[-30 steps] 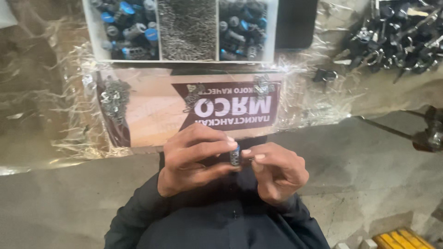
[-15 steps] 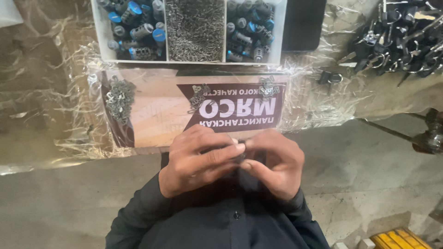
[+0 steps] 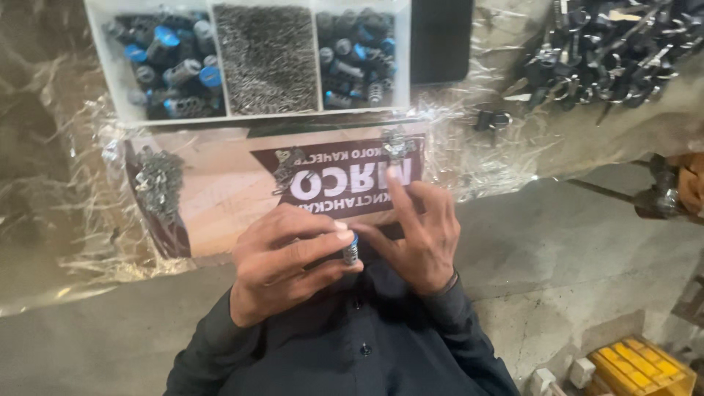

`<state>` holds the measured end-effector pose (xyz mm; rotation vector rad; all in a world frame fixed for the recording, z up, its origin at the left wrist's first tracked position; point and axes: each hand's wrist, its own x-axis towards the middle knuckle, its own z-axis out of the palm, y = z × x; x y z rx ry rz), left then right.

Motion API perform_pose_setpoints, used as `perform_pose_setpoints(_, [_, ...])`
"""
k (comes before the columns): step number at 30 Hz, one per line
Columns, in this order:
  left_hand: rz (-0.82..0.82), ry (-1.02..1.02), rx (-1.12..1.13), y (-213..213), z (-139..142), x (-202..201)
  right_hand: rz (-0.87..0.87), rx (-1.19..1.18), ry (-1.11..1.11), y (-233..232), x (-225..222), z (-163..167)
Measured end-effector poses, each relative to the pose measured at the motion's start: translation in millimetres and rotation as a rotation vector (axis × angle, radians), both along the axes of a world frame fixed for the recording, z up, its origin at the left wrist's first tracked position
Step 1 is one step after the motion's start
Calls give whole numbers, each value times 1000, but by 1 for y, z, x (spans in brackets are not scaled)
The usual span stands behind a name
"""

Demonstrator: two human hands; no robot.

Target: The person picks small black metal connector parts from piles on the workbench and places them into compartments of a plastic organizer box, and presses small blue-capped components together by hand. They repeatedly reach into the piles, sort parts into the box sections, and handle individual connectors.

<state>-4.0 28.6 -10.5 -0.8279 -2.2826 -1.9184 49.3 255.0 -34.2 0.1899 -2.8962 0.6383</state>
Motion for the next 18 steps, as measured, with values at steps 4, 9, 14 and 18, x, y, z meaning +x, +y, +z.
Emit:
perform_pose_setpoints(4, [-4,1,11,6,2,1,276,-54,142,15,1,-10])
perform_pose_setpoints(9, [-21,19,9,8,0,1,261,-653,134,3,10,-2])
perform_pose_setpoints(14, [-17,10,-6,7,0,7,44,-884,7,-5,22,27])
perform_pose_setpoints(18, [-2,16,-10,4,2,10,75,-831,26,-11,14,37])
